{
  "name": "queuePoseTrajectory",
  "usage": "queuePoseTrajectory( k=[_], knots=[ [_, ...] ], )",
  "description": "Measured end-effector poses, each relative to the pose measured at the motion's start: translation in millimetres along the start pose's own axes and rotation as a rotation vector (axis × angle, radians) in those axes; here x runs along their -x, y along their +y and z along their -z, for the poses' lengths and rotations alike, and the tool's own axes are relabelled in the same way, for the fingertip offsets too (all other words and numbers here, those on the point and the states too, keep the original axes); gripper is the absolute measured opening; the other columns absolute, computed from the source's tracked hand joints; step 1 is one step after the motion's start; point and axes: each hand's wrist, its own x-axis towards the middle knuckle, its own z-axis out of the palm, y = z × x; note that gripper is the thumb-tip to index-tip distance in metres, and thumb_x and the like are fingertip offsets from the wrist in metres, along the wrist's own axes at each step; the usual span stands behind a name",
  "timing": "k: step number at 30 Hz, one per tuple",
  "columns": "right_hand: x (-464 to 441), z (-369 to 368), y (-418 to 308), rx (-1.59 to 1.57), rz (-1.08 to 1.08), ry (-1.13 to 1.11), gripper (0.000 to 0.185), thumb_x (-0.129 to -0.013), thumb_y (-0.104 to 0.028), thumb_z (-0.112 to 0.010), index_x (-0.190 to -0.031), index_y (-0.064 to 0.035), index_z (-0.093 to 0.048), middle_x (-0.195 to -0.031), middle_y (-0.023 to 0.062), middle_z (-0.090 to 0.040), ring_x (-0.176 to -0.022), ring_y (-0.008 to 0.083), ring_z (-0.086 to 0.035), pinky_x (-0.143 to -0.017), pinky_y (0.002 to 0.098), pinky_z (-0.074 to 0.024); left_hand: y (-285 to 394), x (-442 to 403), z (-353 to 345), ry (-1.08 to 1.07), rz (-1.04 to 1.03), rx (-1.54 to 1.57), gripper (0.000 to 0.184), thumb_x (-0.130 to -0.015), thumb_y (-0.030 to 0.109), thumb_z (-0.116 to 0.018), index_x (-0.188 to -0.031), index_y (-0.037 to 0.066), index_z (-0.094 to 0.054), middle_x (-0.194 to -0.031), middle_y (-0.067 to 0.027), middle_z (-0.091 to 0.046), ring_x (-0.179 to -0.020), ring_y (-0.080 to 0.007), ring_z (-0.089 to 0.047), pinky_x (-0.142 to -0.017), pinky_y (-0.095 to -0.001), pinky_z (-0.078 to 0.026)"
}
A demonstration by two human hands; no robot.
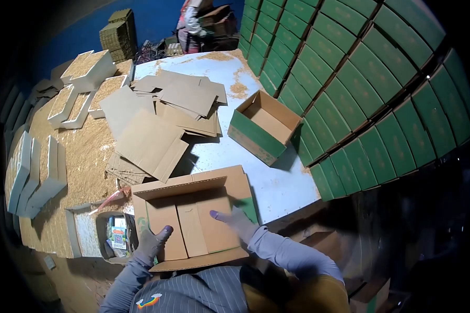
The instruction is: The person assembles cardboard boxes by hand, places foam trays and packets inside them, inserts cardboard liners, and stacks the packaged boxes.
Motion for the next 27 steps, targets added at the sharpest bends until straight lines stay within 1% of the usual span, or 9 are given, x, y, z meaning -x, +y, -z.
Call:
queuePoseTrajectory(
  k=[3,4,7,9,12,15,17,20,27],
  knots=[
    [5,12,-6,0.73,0.009,0.083,0.069,-0.093,-0.05,-0.062,-0.129,0.0075,-0.049,-0.123,0.0195,-0.059,-0.11,0.0271,-0.059,-0.097,0.0362,-0.0462,-39,-12,-8,0.347,-0.356,-0.061,0.075,-0.082,0.022,-0.078,-0.135,-0.012,-0.039,-0.108,-0.019,-0.064,-0.09,-0.0235,-0.064,-0.083,-0.0344,-0.052],
    [-10,19,49,0.518,0.369,0.137,0.073,-0.094,-0.053,-0.058,-0.133,0.0072,-0.046,-0.129,0.0227,-0.055,-0.118,0.0273,-0.055,-0.101,0.0394,-0.043,3,11,-5,0.223,-0.196,0.221,0.078,-0.081,0.022,-0.078,-0.137,-0.012,-0.035,-0.11,-0.0193,-0.063,-0.094,-0.0214,-0.063,-0.082,-0.0333,-0.052],
    [4,13,59,-0.172,0.315,0.16,0.062,-0.094,-0.042,-0.063,-0.134,0.0034,-0.048,-0.129,0.0187,-0.056,-0.117,0.0236,-0.056,-0.1,0.0347,-0.0455,30,-9,3,0.114,-0.127,-0.182,0.066,-0.085,0.022,-0.072,-0.135,-0.009,-0.043,-0.106,-0.0232,-0.066,-0.099,-0.0268,-0.067,-0.085,-0.0355,-0.053],
    [20,53,79,-0.471,0.072,0.211,0.056,-0.095,-0.037,-0.063,-0.135,-0.0003,-0.048,-0.128,0.015,-0.057,-0.116,0.021,-0.057,-0.099,0.0331,-0.0474,96,-25,-11,0.075,-0.485,-0.207,0.055,-0.09,0.024,-0.067,-0.133,-0.005,-0.049,-0.107,-0.0241,-0.067,-0.102,-0.0301,-0.067,-0.087,-0.0372,-0.053],
    [90,76,45,-0.864,0.327,0.427,0.062,-0.098,-0.051,-0.05,-0.142,-0.0085,-0.043,-0.131,0.0097,-0.057,-0.118,0.0246,-0.056,-0.103,0.0407,-0.0447,176,-107,-45,-0.048,-0.941,-0.375,0.034,-0.097,0.006,-0.054,-0.13,-0.002,-0.054,-0.12,-0.0173,-0.063,-0.111,-0.027,-0.062,-0.094,-0.0345,-0.049],
    [107,134,67,-0.953,0.572,0.663,0.062,-0.098,-0.051,-0.05,-0.142,-0.0085,-0.042,-0.131,0.0097,-0.056,-0.118,0.0248,-0.056,-0.103,0.0408,-0.0446,256,-207,-118,0.314,-1.375,-0.951,0.056,-0.085,0.022,-0.069,-0.136,0.011,-0.051,-0.133,-0.0123,-0.056,-0.126,-0.0324,-0.05,-0.111,-0.0501,-0.035],
    [114,165,81,-1.006,0.663,0.759,0.062,-0.098,-0.051,-0.05,-0.143,-0.0084,-0.041,-0.132,0.0097,-0.056,-0.118,0.0249,-0.056,-0.103,0.0409,-0.0445,263,-292,-166,0.367,-1.55,-1.128,0.058,-0.082,0.03,-0.07,-0.134,0.015,-0.051,-0.121,-0.0102,-0.06,-0.123,-0.0308,-0.051,-0.116,-0.0534,-0.025],
    [115,195,101,-1.065,0.746,0.859,0.062,-0.099,-0.051,-0.049,-0.143,-0.0084,-0.04,-0.132,0.0097,-0.056,-0.118,0.0252,-0.056,-0.103,0.041,-0.0443,266,-336,-200,0.149,-1.224,-1.369,0.027,-0.084,0.017,-0.059,-0.111,0.017,-0.064,-0.091,-0.007,-0.061,-0.101,-0.0265,-0.061,-0.116,-0.052,-0.027],
    [101,222,114,-1.108,0.794,0.919,0.063,-0.099,-0.05,-0.049,-0.144,-0.0082,-0.038,-0.133,0.0097,-0.055,-0.118,0.0257,-0.056,-0.103,0.0413,-0.044,239,-250,-128,0.008,-1.445,-0.822,0.034,-0.081,0.026,-0.074,-0.11,0.013,-0.066,-0.088,-0.0072,-0.064,-0.092,-0.027,-0.063,-0.106,-0.0467,-0.038]
  ],
)
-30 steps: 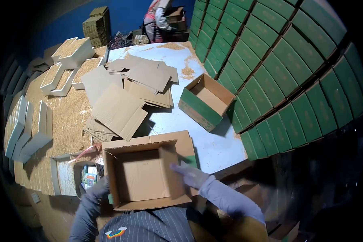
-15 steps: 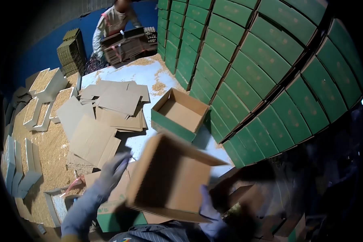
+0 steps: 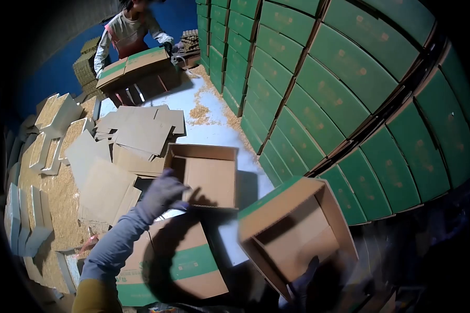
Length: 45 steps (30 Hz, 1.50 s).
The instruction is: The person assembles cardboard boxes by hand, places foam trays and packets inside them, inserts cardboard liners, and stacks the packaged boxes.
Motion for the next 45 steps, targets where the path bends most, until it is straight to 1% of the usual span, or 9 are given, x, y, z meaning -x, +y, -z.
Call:
queuePoseTrajectory(
  k=[3,6,15,27,30,37,39,42,45],
  knots=[
    [-22,-10,3,-0.016,-0.002,-0.029,0.063,-0.099,-0.05,-0.048,-0.145,-0.0082,-0.037,-0.133,0.0098,-0.054,-0.118,0.0259,-0.056,-0.103,0.0414,-0.0438,-57,48,-9,0.453,0.767,0.7,0.051,-0.094,0.02,-0.065,-0.137,-0.001,-0.047,-0.14,-0.02,-0.05,-0.128,-0.0301,-0.051,-0.106,-0.0338,-0.042],
    [-55,-20,9,0.0,-0.017,-0.076,0.063,-0.1,-0.05,-0.048,-0.145,-0.0081,-0.036,-0.134,0.0098,-0.054,-0.118,0.0261,-0.056,-0.103,0.0415,-0.0437,-117,106,-51,0.106,1.207,1.296,0.067,-0.098,0.031,-0.061,-0.149,0.001,-0.03,-0.148,-0.0193,-0.042,-0.136,-0.0266,-0.043,-0.104,-0.0353,-0.044],
    [-126,-107,33,0.439,-0.026,-0.416,0.057,-0.101,-0.043,-0.049,-0.144,-0.0071,-0.038,-0.136,0.0095,-0.052,-0.126,0.0208,-0.051,-0.104,0.0379,-0.0443,-84,61,-105,-0.081,1.095,1.105,0.091,-0.08,0.033,-0.083,-0.149,0.005,-0.03,-0.125,-0.013,-0.061,-0.112,-0.0217,-0.058,-0.094,-0.0341,-0.047],
    [-213,-188,180,0.403,-0.457,-0.686,0.06,-0.099,-0.038,-0.058,-0.144,-0.0015,-0.043,-0.138,0.0062,-0.051,-0.124,0.0167,-0.049,-0.106,0.0303,-0.0377,-90,57,-159,0.567,1.142,1.816,0.072,-0.1,0.057,-0.04,-0.146,0.001,-0.038,-0.125,-0.0188,-0.062,-0.116,-0.028,-0.059,-0.098,-0.0337,-0.047],
    [-243,-187,177,0.485,-0.378,-0.664,0.049,-0.102,-0.038,-0.051,-0.137,-0.0028,-0.05,-0.127,0.0053,-0.058,-0.112,0.0154,-0.055,-0.097,0.0311,-0.0442,-125,65,-187,0.368,1.416,1.065,0.067,-0.105,0.049,-0.034,-0.144,-0.005,-0.039,-0.133,-0.0255,-0.055,-0.127,-0.0349,-0.051,-0.11,-0.0381,-0.036],
    [-172,55,161,0.528,-0.356,-0.591,0.052,-0.101,-0.025,-0.055,-0.145,-0.0004,-0.042,-0.143,0.0122,-0.05,-0.131,0.0198,-0.048,-0.109,0.0287,-0.0378,92,181,24,0.086,0.775,-0.127,0.062,-0.091,0.028,-0.058,-0.14,-0.004,-0.039,-0.144,-0.0285,-0.039,-0.136,-0.0461,-0.034,-0.115,-0.055,-0.024],
    [-63,27,163,1.139,-0.306,-0.564,0.05,-0.101,-0.029,-0.057,-0.145,-0.008,-0.045,-0.099,-0.0047,-0.056,-0.085,0.005,-0.049,-0.069,0.0193,-0.0405,143,221,15,-0.115,0.821,-0.062,0.073,-0.084,0.04,-0.066,-0.138,-0.003,-0.042,-0.14,-0.0259,-0.043,-0.137,-0.0439,-0.033,-0.115,-0.0558,-0.023],
    [25,-62,159,1.228,-0.203,-0.825,0.06,-0.101,-0.033,-0.054,-0.143,0.0071,-0.039,-0.132,0.0195,-0.056,-0.12,0.021,-0.054,-0.102,0.0297,-0.041,178,230,-36,-0.045,0.691,-0.007,0.074,-0.086,0.047,-0.064,-0.142,0.003,-0.043,-0.143,-0.0213,-0.046,-0.139,-0.0352,-0.037,-0.118,-0.0544,-0.019],
    [-15,-77,142,1.177,-0.312,-0.819,0.045,-0.1,-0.027,-0.056,-0.132,0.0031,-0.051,-0.12,0.0132,-0.061,-0.106,0.0174,-0.058,-0.091,0.0298,-0.0468,180,220,-37,0.131,0.656,0.022,0.075,-0.088,0.045,-0.064,-0.145,0.003,-0.04,-0.148,-0.022,-0.04,-0.141,-0.0378,-0.032,-0.116,-0.0566,-0.021]
  ],
)
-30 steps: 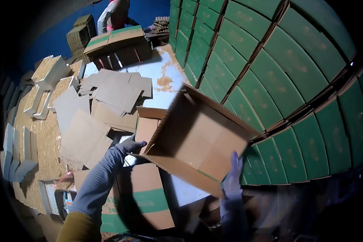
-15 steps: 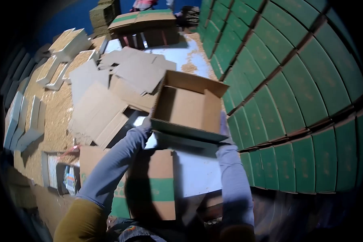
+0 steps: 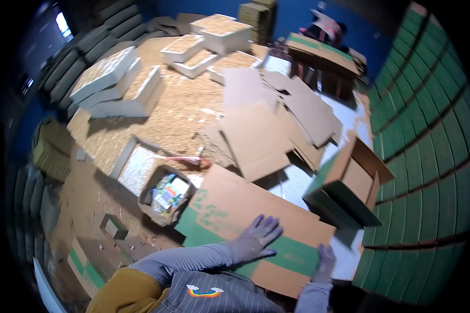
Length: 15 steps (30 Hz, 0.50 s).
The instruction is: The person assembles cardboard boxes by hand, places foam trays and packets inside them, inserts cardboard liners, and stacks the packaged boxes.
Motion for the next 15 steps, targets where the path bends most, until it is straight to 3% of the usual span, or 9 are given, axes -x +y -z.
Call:
queuePoseTrajectory(
  k=[1,5,6,8,9,10,11,13,15],
  knots=[
    [12,7,-32,-0.207,0.116,-0.023,0.037,-0.1,-0.026,-0.055,-0.128,-0.0009,-0.055,-0.115,0.0075,-0.061,-0.101,0.0153,-0.059,-0.086,0.0295,-0.0496,0,0,26,0.1,0.011,-0.064,0.075,-0.089,0.046,-0.063,-0.146,0.004,-0.039,-0.149,-0.0221,-0.039,-0.142,-0.0376,-0.031,-0.116,-0.0569,-0.02],
    [34,10,-125,-0.517,0.351,-0.041,0.042,-0.096,-0.016,-0.061,-0.135,-0.0037,-0.053,-0.123,0.0094,-0.062,-0.113,0.0169,-0.057,-0.097,0.0324,-0.0457,1,-13,189,0.421,0.122,-0.357,0.07,-0.094,0.046,-0.056,-0.149,0.008,-0.037,-0.151,-0.0213,-0.036,-0.143,-0.0364,-0.029,-0.115,-0.0596,-0.02],
    [32,7,-135,-0.488,0.408,-0.145,0.046,-0.094,-0.01,-0.061,-0.138,-0.0024,-0.049,-0.124,0.009,-0.06,-0.115,0.0167,-0.056,-0.1,0.0309,-0.0428,7,-10,221,0.462,0.168,-0.449,0.055,-0.097,0.043,-0.052,-0.14,0.008,-0.049,-0.137,-0.0224,-0.051,-0.131,-0.0375,-0.044,-0.113,-0.0561,-0.028],
    [21,30,-146,0.213,0.293,-0.04,0.052,-0.091,-0.003,-0.058,-0.141,-0.0012,-0.043,-0.135,0.0119,-0.053,-0.122,0.0203,-0.052,-0.104,0.033,-0.0406,28,-5,267,-0.043,0.334,-0.361,0.044,-0.098,0.041,-0.051,-0.127,0.009,-0.059,-0.119,-0.02,-0.061,-0.119,-0.0344,-0.053,-0.108,-0.0528,-0.035],
    [12,28,-145,0.271,0.444,-0.05,0.054,-0.09,-0.001,-0.058,-0.141,-0.0001,-0.042,-0.137,0.0128,-0.051,-0.125,0.0217,-0.05,-0.107,0.0332,-0.0378,33,1,279,-0.289,0.418,-0.3,0.04,-0.098,0.04,-0.051,-0.121,0.01,-0.064,-0.11,-0.0188,-0.066,-0.113,-0.0329,-0.057,-0.105,-0.0512,-0.039],
    [19,15,-152,0.297,0.677,0.148,0.055,-0.092,-0.005,-0.057,-0.144,0.0008,-0.04,-0.141,0.015,-0.048,-0.13,0.0261,-0.046,-0.112,0.0352,-0.0321,38,17,271,-0.107,0.41,-0.269,0.035,-0.098,0.039,-0.052,-0.107,0.01,-0.07,-0.09,-0.0157,-0.069,-0.096,-0.03,-0.064,-0.095,-0.0455,-0.046],
    [65,-33,-197,0.363,0.845,0.361,0.055,-0.095,-0.011,-0.055,-0.146,0.0003,-0.036,-0.146,0.0173,-0.043,-0.137,0.0285,-0.038,-0.116,0.038,-0.0257,37,26,270,-0.094,0.381,-0.173,0.035,-0.098,0.039,-0.052,-0.107,0.01,-0.07,-0.09,-0.0159,-0.069,-0.095,-0.0304,-0.064,-0.092,-0.0454,-0.047],
    [81,-61,-208,0.528,1.042,0.179,0.051,-0.1,-0.021,-0.049,-0.146,-0.0021,-0.039,-0.149,0.0172,-0.042,-0.142,0.0304,-0.033,-0.12,0.0438,-0.0189,43,39,268,-0.087,0.308,0.033,0.034,-0.098,0.038,-0.053,-0.108,0.01,-0.07,-0.092,-0.0164,-0.07,-0.093,-0.0313,-0.065,-0.087,-0.0452,-0.05],
    [83,-68,-213,1.282,1.209,0.137,0.046,-0.103,-0.033,-0.037,-0.136,-0.0065,-0.054,-0.143,0.0128,-0.051,-0.143,0.0353,-0.032,-0.119,0.0571,-0.0152,44,36,283,-0.24,0.375,0.183,0.036,-0.097,0.037,-0.055,-0.108,0.008,-0.071,-0.097,-0.0181,-0.07,-0.092,-0.0351,-0.066,-0.085,-0.044,-0.051]
  ],
)
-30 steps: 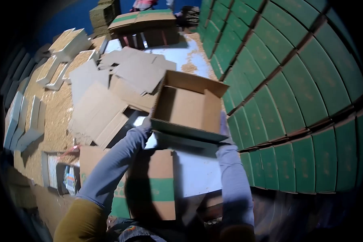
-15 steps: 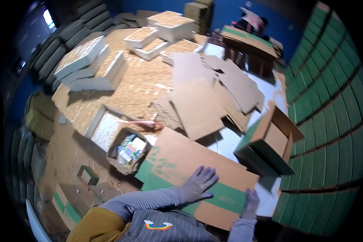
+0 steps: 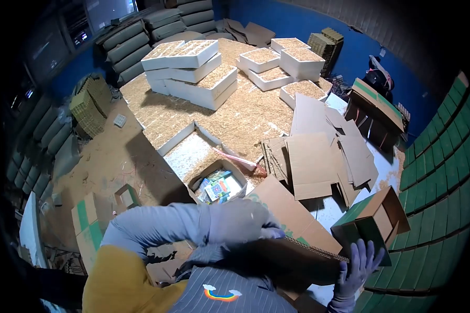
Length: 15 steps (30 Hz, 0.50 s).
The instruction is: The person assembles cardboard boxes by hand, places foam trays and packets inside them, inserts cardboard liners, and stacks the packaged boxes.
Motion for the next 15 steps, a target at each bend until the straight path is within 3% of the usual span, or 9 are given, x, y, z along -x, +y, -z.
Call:
queuePoseTrajectory(
  k=[4,5,7,9,10,12,13,14,15],
  knots=[
    [74,-14,23,0.242,0.281,0.351,0.043,-0.104,-0.039,-0.032,-0.122,-0.012,-0.06,-0.137,0.0146,-0.056,-0.138,0.0427,-0.037,-0.115,0.0647,-0.0168,3,-6,28,-0.163,0.118,0.062,0.036,-0.095,0.035,-0.058,-0.104,0.004,-0.073,-0.098,-0.0202,-0.07,-0.096,-0.0357,-0.066,-0.087,-0.0419,-0.051],
    [66,-11,11,0.177,0.252,0.471,0.043,-0.103,-0.041,-0.033,-0.121,-0.0122,-0.059,-0.114,0.0138,-0.063,-0.121,0.0389,-0.051,-0.114,0.0622,-0.0214,8,-6,33,-0.144,0.111,0.012,0.035,-0.095,0.034,-0.058,-0.103,0.003,-0.073,-0.098,-0.0202,-0.07,-0.095,-0.0354,-0.067,-0.087,-0.042,-0.051],
    [53,-14,26,-0.191,0.118,0.298,0.038,-0.103,-0.039,-0.035,-0.109,-0.0113,-0.06,-0.094,0.0103,-0.056,-0.104,0.0338,-0.053,-0.114,0.0603,-0.023,9,-26,26,-0.222,0.085,-0.305,0.036,-0.094,0.023,-0.057,-0.122,0.0,-0.061,-0.095,-0.021,-0.068,-0.091,-0.0352,-0.068,-0.083,-0.0439,-0.052],
    [32,-10,36,-0.453,0.016,0.211,0.031,-0.097,-0.036,-0.042,-0.095,-0.0113,-0.061,-0.081,0.0079,-0.053,-0.09,0.0299,-0.054,-0.11,0.0576,-0.0282,32,-11,21,-0.056,-0.097,-0.387,0.044,-0.093,0.017,-0.055,-0.135,0.003,-0.047,-0.093,-0.0208,-0.067,-0.088,-0.0346,-0.068,-0.079,-0.0446,-0.053],
    [7,14,28,-0.463,0.107,0.202,0.026,-0.092,-0.034,-0.049,-0.087,-0.0117,-0.06,-0.077,0.0074,-0.054,-0.085,0.0285,-0.055,-0.106,0.056,-0.0326,48,-5,23,0.031,-0.189,-0.424,0.051,-0.093,0.014,-0.054,-0.141,0.004,-0.04,-0.092,-0.0208,-0.066,-0.087,-0.0344,-0.069,-0.077,-0.045,-0.054],
    [-48,63,-9,-0.486,0.524,0.011,0.021,-0.082,-0.031,-0.062,-0.072,-0.0125,-0.06,-0.071,0.0063,-0.055,-0.076,0.0258,-0.057,-0.099,0.0526,-0.0413,85,-9,40,-0.223,-0.22,-0.459,0.059,-0.094,0.012,-0.049,-0.148,0.009,-0.025,-0.089,-0.0203,-0.065,-0.085,-0.0354,-0.068,-0.073,-0.0445,-0.054],
    [-69,62,-36,-0.533,0.675,-0.15,0.022,-0.077,-0.029,-0.068,-0.064,-0.0129,-0.059,-0.068,0.0057,-0.056,-0.071,0.0244,-0.057,-0.095,0.051,-0.0457,96,-14,34,-0.282,-0.259,-0.386,0.052,-0.094,0.011,-0.048,-0.143,0.008,-0.032,-0.087,-0.019,-0.064,-0.083,-0.0356,-0.068,-0.072,-0.0434,-0.055],
    [-77,31,-57,-0.513,0.717,-0.33,0.019,-0.073,-0.028,-0.074,-0.082,-0.0128,-0.067,-0.082,0.0071,-0.064,-0.084,0.0287,-0.062,-0.092,0.0459,-0.0477,77,-34,-4,-0.271,-0.425,-0.41,0.047,-0.092,0.012,-0.049,-0.137,0.007,-0.037,-0.085,-0.0172,-0.065,-0.081,-0.0367,-0.068,-0.074,-0.0457,-0.055],
    [-71,20,-74,-0.881,0.408,-0.506,0.036,-0.068,-0.027,-0.077,-0.099,-0.0104,-0.067,-0.11,0.0113,-0.066,-0.104,0.0309,-0.059,-0.09,0.0413,-0.0482,56,-54,-41,-0.361,-0.462,-0.461,0.045,-0.091,0.014,-0.05,-0.135,0.007,-0.04,-0.092,-0.0167,-0.065,-0.091,-0.0359,-0.067,-0.083,-0.0481,-0.053]
  ],
)
